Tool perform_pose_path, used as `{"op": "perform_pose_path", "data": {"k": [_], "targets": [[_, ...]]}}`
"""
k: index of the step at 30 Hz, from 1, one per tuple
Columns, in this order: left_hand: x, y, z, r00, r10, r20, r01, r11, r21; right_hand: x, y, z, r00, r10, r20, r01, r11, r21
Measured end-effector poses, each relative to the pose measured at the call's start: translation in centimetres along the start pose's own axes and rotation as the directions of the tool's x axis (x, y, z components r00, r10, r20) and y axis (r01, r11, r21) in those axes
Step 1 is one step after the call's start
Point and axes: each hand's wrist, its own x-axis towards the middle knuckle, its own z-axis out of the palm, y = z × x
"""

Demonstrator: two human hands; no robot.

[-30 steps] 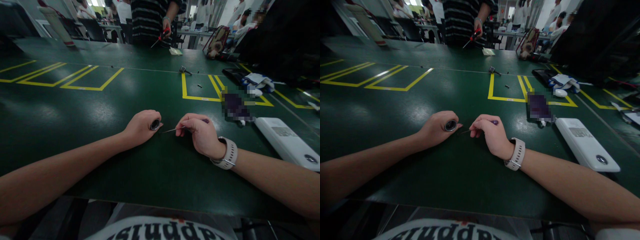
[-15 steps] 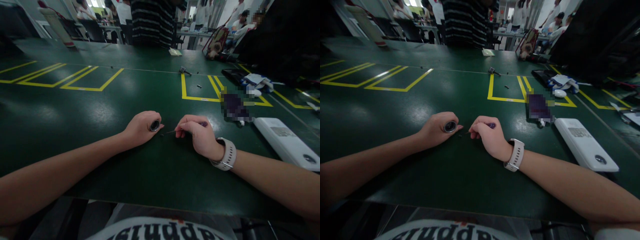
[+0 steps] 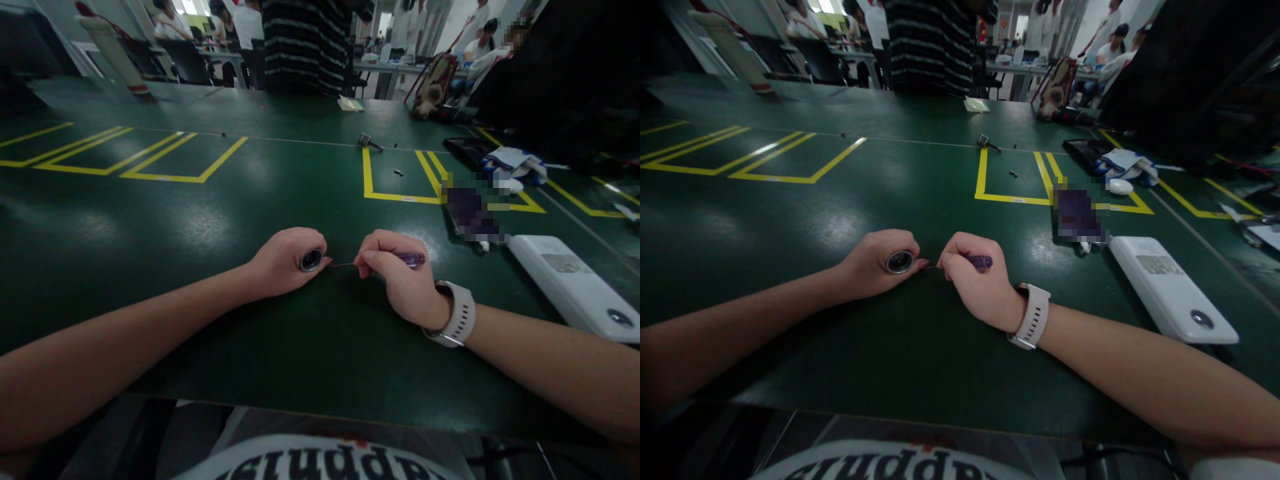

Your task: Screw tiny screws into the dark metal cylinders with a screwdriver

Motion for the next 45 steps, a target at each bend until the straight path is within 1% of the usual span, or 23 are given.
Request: {"op": "perform_pose_path", "data": {"k": [4, 6, 8, 10, 12, 14, 17, 19, 20, 21, 22, 24, 26, 28, 30, 33, 35, 37, 39, 40, 41, 43, 45], "targets": [[0.0, -0.1, 0.1, 1.000, 0.009, -0.020, -0.009, 1.000, -0.001, -0.2, 0.2, 0.0, 1.000, -0.027, -0.007, 0.027, 0.999, 0.024], [0.0, -0.2, 0.2, 1.000, 0.013, -0.026, -0.013, 1.000, -0.012, -0.3, 0.5, 0.0, 0.999, -0.048, -0.013, 0.048, 0.996, 0.072], [0.0, -0.2, 0.2, 1.000, 0.006, -0.030, -0.007, 0.999, -0.032, -0.3, 0.6, 0.0, 0.996, -0.087, -0.016, 0.089, 0.986, 0.143], [0.0, -0.2, 0.2, 0.999, -0.007, -0.034, 0.005, 0.999, -0.047, -0.3, 0.5, -0.1, 0.990, -0.137, 0.011, 0.133, 0.975, 0.176], [0.0, -0.2, 0.2, 0.999, -0.026, -0.030, 0.024, 0.999, -0.047, -0.2, 0.0, -0.1, 0.978, -0.192, 0.080, 0.183, 0.978, 0.102], [0.1, -0.1, 0.2, 0.999, -0.044, -0.017, 0.044, 0.998, -0.037, -0.1, -0.4, -0.1, 0.949, -0.261, 0.175, 0.272, 0.961, -0.040], [0.1, -0.1, 0.1, 0.998, -0.056, -0.010, 0.056, 0.998, -0.023, -0.1, -0.7, 0.1, 0.877, -0.387, 0.286, 0.454, 0.862, -0.224], [0.2, -0.2, 0.2, 0.999, -0.044, -0.028, 0.044, 0.999, -0.018, -0.3, -0.6, 0.3, 0.840, -0.434, 0.326, 0.529, 0.791, -0.309], [0.1, -0.3, 0.2, 0.999, -0.033, -0.041, 0.032, 0.999, -0.013, -0.3, -0.6, 0.3, 0.835, -0.441, 0.330, 0.540, 0.771, -0.338], [0.1, -0.3, 0.2, 0.998, -0.019, -0.052, 0.019, 1.000, -0.007, -0.4, -0.6, 0.4, 0.838, -0.436, 0.327, 0.536, 0.769, -0.349], [0.1, -0.3, 0.3, 0.998, -0.007, -0.064, 0.007, 1.000, 0.000, -0.4, -0.6, 0.4, 0.851, -0.419, 0.317, 0.515, 0.787, -0.341], [0.1, -0.3, 0.3, 0.997, 0.009, -0.074, -0.008, 1.000, 0.012, -0.3, -0.6, 0.3, 0.896, -0.349, 0.273, 0.420, 0.866, -0.272], [0.0, -0.3, 0.3, 0.997, 0.008, -0.075, -0.007, 1.000, 0.022, -0.1, -0.5, 0.3, 0.948, -0.222, 0.226, 0.261, 0.952, -0.162], [0.0, -0.4, 0.3, 0.997, -0.004, -0.076, 0.005, 1.000, 0.020, 0.1, -0.1, 0.2, 0.981, -0.075, 0.181, 0.079, 0.997, -0.015], [0.0, -0.4, 0.2, 0.996, -0.027, -0.081, 0.027, 1.000, 0.009, 0.2, 0.4, 0.3, 0.986, 0.049, 0.158, -0.078, 0.980, 0.184], [0.0, -0.5, 0.2, 0.990, -0.071, -0.122, 0.070, 0.997, -0.011, 0.4, 1.1, 0.4, 0.971, 0.168, 0.168, -0.228, 0.861, 0.454], [0.0, -0.5, 0.2, 0.981, -0.100, -0.168, 0.098, 0.995, -0.021, 0.6, 1.2, 0.5, 0.956, 0.224, 0.191, -0.294, 0.781, 0.551], [0.0, -0.4, 0.1, 0.971, -0.126, -0.204, 0.123, 0.992, -0.025, 0.6, 1.1, 0.6, 0.942, 0.257, 0.218, -0.337, 0.719, 0.608], [0.0, -0.4, 0.1, 0.966, -0.139, -0.216, 0.139, 0.990, -0.017, 0.6, 1.0, 0.7, 0.942, 0.253, 0.221, -0.336, 0.701, 0.629], [0.0, -0.3, 0.1, 0.966, -0.143, -0.215, 0.145, 0.989, -0.007, 0.5, 1.0, 0.8, 0.951, 0.234, 0.204, -0.310, 0.721, 0.619], [0.0, -0.3, 0.1, 0.966, -0.146, -0.213, 0.150, 0.989, 0.004, 0.4, 0.9, 0.8, 0.963, 0.207, 0.173, -0.270, 0.761, 0.590], [0.0, -0.3, 0.1, 0.967, -0.148, -0.206, 0.158, 0.987, 0.030, 0.1, 0.8, 0.9, 0.983, 0.144, 0.111, -0.179, 0.864, 0.470], [0.0, -0.2, 0.1, 0.969, -0.145, -0.202, 0.159, 0.986, 0.056, -0.2, 0.6, 1.0, 0.990, 0.108, 0.090, -0.132, 0.935, 0.330]]}}
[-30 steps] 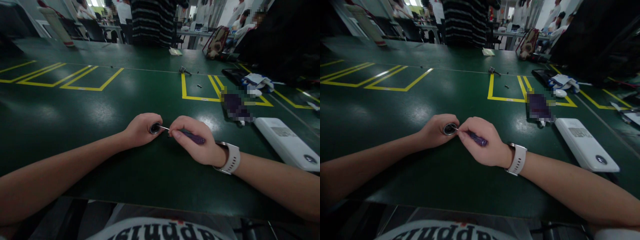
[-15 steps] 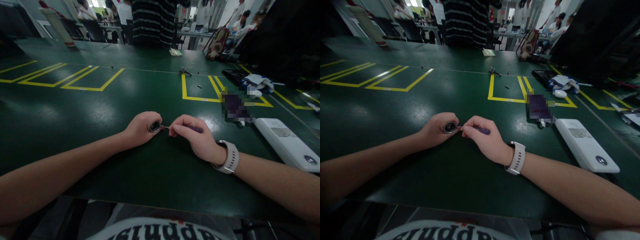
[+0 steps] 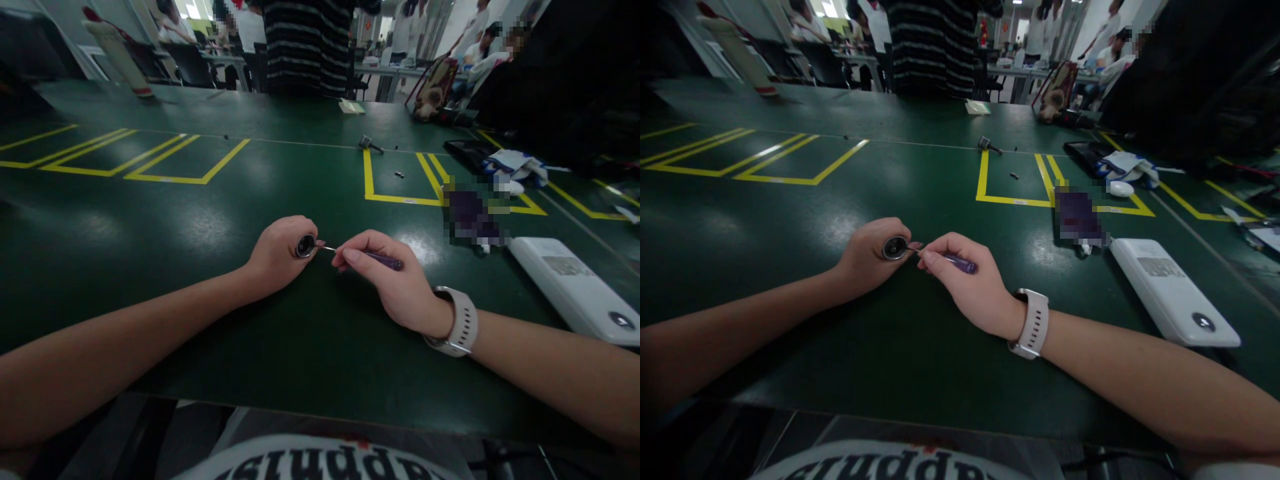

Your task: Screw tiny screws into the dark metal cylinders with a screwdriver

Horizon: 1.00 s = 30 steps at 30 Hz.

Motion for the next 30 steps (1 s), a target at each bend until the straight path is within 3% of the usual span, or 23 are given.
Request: {"op": "perform_pose_path", "data": {"k": [3, 8, 11, 14, 17, 20, 26, 30], "targets": [[0.0, 0.0, 0.0, 1.000, 0.021, -0.001, -0.021, 1.000, 0.019, -0.1, 0.0, 0.1, 1.000, 0.016, 0.021, -0.016, 1.000, -0.001], [-0.1, 0.0, -0.1, 0.998, 0.055, -0.023, -0.056, 0.998, -0.035, 0.6, 0.2, -0.3, 0.985, 0.168, 0.050, -0.175, 0.915, 0.363], [-0.1, -0.1, -0.1, 0.996, 0.085, -0.026, -0.087, 0.993, -0.074, 0.8, 0.3, -0.4, 0.966, 0.246, 0.083, -0.256, 0.852, 0.456], [0.0, -0.1, 0.0, 0.997, 0.073, -0.005, -0.073, 0.995, -0.066, 0.7, 0.3, -0.4, 0.976, 0.212, 0.048, -0.212, 0.878, 0.430], [0.0, -0.1, 0.1, 0.998, 0.047, 0.031, -0.046, 0.998, -0.030, 0.3, 0.2, -0.3, 0.996, 0.094, -0.003, -0.091, 0.963, 0.254], [0.0, -0.1, 0.1, 0.996, 0.055, 0.072, -0.055, 0.998, 0.002, 0.2, 0.2, -0.3, 0.998, 0.055, 0.022, -0.058, 0.991, 0.122], [0.0, -0.2, 0.0, 0.996, 0.062, 0.071, -0.062, 0.998, -0.012, 0.9, 0.3, -0.7, 0.970, 0.240, 0.027, -0.233, 0.900, 0.369], [0.1, -0.3, 0.2, 0.996, 0.060, 0.059, -0.055, 0.995, -0.083, 1.2, 0.3, -0.9, 0.952, 0.300, 0.056, -0.292, 0.842, 0.453]]}}
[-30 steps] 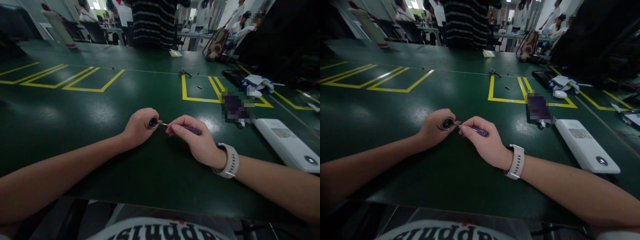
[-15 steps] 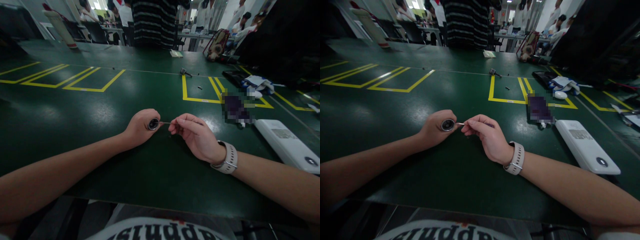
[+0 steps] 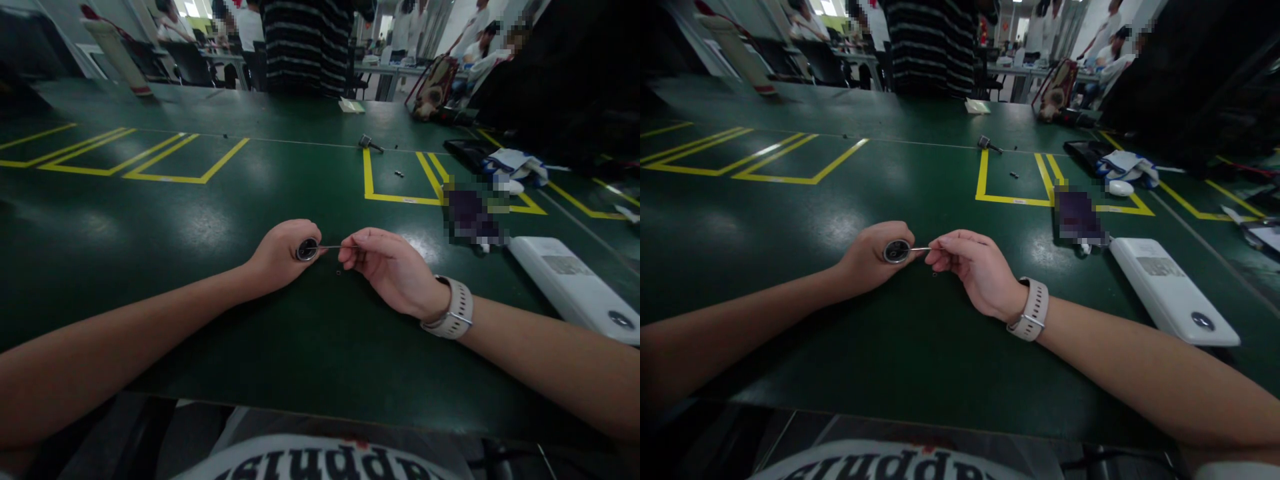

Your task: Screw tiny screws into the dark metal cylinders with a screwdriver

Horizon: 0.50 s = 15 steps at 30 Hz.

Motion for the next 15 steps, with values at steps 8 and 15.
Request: {"op": "perform_pose_path", "data": {"k": [8, 15], "targets": [[0.0, 0.2, 0.0, 0.994, 0.064, 0.088, -0.075, 0.990, 0.119, 0.0, 0.0, 0.2, 1.000, -0.027, -0.008, 0.026, 0.998, -0.060], [0.0, 1.0, -0.2, 0.987, 0.070, 0.143, -0.104, 0.964, 0.246, 0.3, -0.3, -0.1, 0.998, -0.060, 0.001, 0.059, 0.991, -0.122]]}}
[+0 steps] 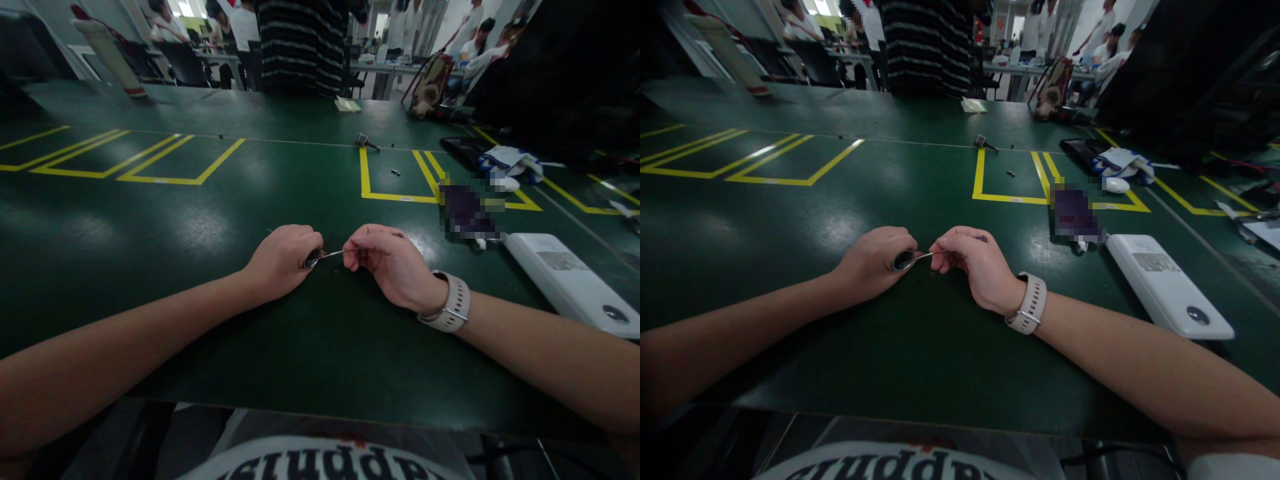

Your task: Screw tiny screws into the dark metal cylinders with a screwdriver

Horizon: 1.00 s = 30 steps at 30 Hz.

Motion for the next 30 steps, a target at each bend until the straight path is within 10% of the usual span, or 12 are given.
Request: {"op": "perform_pose_path", "data": {"k": [30], "targets": [[-0.13, -0.35, 0.37, 0.997, -0.074, 0.002, 0.074, 0.996, -0.049, 0.03, -1.02, -0.48, 0.966, -0.260, -0.005, 0.220, 0.827, -0.517]]}}
